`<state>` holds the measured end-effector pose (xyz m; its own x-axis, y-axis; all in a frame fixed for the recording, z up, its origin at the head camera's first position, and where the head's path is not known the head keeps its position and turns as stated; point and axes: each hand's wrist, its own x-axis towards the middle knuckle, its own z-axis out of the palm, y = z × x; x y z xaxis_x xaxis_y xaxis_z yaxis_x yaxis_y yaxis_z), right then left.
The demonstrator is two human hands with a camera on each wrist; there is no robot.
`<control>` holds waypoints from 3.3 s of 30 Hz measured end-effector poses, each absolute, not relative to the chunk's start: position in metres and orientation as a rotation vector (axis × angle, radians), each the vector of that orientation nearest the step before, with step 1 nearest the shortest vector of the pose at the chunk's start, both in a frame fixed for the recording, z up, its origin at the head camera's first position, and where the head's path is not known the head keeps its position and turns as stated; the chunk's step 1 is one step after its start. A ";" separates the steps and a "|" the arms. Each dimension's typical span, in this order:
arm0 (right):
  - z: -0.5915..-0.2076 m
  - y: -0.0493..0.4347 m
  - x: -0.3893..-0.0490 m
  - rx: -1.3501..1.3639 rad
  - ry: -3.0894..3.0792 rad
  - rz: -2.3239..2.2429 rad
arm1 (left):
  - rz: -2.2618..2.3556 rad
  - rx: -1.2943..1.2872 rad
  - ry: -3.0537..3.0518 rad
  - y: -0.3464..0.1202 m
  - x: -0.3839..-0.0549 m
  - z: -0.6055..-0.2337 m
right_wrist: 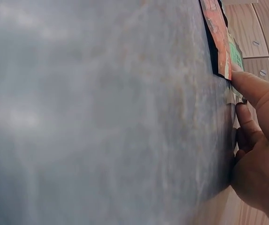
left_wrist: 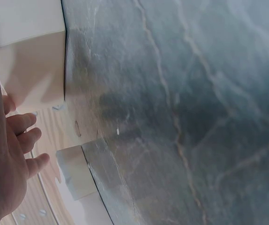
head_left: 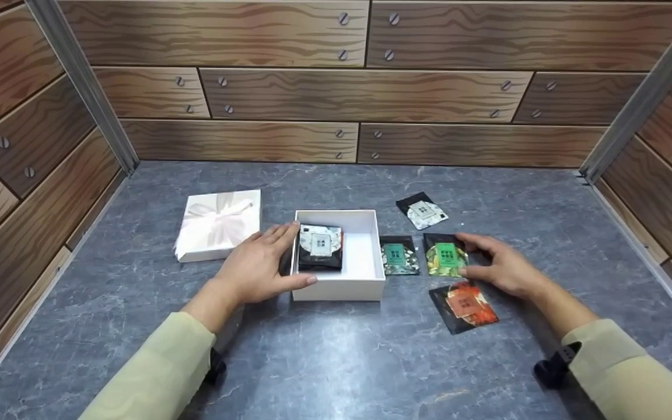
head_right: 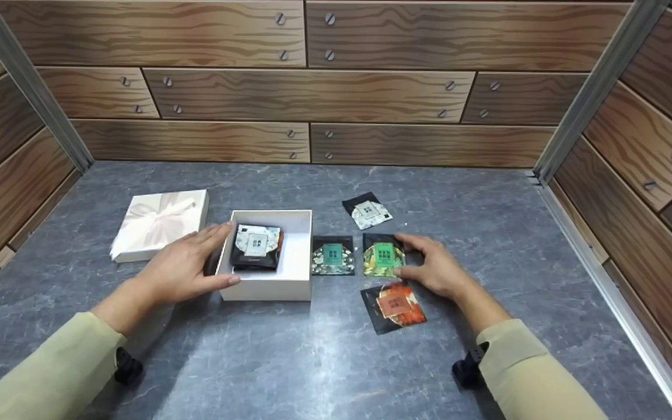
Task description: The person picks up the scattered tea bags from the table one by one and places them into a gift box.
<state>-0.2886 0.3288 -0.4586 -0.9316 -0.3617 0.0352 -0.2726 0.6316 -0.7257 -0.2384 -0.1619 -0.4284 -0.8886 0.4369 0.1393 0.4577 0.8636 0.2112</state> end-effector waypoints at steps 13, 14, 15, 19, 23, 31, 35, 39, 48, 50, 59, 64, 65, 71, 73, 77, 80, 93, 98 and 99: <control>-0.458 0.329 -0.289 -0.509 2.750 -1.178 | -0.360 -0.716 -2.948 -0.162 -0.239 -0.427; -0.458 0.329 -0.289 -0.507 2.751 -1.180 | -0.359 -0.718 -2.946 -0.162 -0.239 -0.427; -0.458 0.329 -0.289 -0.503 2.752 -1.181 | -0.357 -0.719 -2.946 -0.162 -0.239 -0.427; -0.458 0.329 -0.289 -0.472 2.744 -1.187 | -0.341 -0.712 -2.960 -0.162 -0.240 -0.427; -0.459 0.330 -0.291 -0.430 2.729 -1.188 | -0.340 -0.711 -2.955 -0.162 -0.240 -0.427; -0.456 0.333 -0.291 -0.389 2.591 -1.344 | -0.353 -0.715 -2.952 -0.161 -0.239 -0.426; -0.454 0.335 -0.292 -0.371 2.541 -1.395 | -0.352 -0.712 -2.952 -0.161 -0.239 -0.426; -0.453 0.336 -0.292 -0.379 2.541 -1.394 | -0.341 -0.716 -2.947 -0.162 -0.240 -0.427; -0.455 0.336 -0.290 -0.393 2.595 -1.367 | -0.334 -0.713 -2.955 -0.162 -0.241 -0.430; -0.455 0.336 -0.291 -0.393 2.594 -1.374 | -0.337 -0.713 -2.954 -0.162 -0.241 -0.429; -0.455 0.335 -0.291 -0.326 2.540 -1.428 | -0.348 -0.715 -2.959 -0.162 -0.240 -0.428; -0.454 0.334 -0.290 -0.283 2.579 -1.384 | -0.356 -0.716 -2.964 -0.162 -0.239 -0.427; -0.454 0.334 -0.290 -0.276 2.584 -1.380 | -0.356 -0.717 -2.963 -0.162 -0.239 -0.427; -0.454 0.334 -0.289 -0.315 2.531 -1.466 | -0.365 -0.712 -2.962 -0.162 -0.239 -0.427; -0.453 0.335 -0.289 -0.326 2.508 -1.487 | -0.367 -0.711 -2.966 -0.161 -0.239 -0.426; -0.453 0.338 -0.288 -0.327 2.491 -1.480 | -0.366 -0.714 -2.963 -0.161 -0.239 -0.426; -0.452 0.340 -0.290 -0.335 2.471 -1.475 | -0.362 -0.717 -2.955 -0.161 -0.240 -0.426; -0.420 0.320 -0.293 -0.332 2.478 -1.521 | -0.359 -0.711 -2.969 -0.162 -0.241 -0.426; -0.391 0.279 -0.289 -0.395 2.502 -1.560 | -0.354 -0.702 -2.968 -0.163 -0.240 -0.426; -0.386 0.270 -0.288 -0.416 2.510 -1.554 | -0.356 -0.699 -2.968 -0.163 -0.240 -0.426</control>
<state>-0.2877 0.2701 -0.3855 -0.9486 -0.3163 0.0102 -0.1501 0.4212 -0.8945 -0.2396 -0.1628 -0.4265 -0.8939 0.4313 0.1223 0.4480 0.8696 0.2077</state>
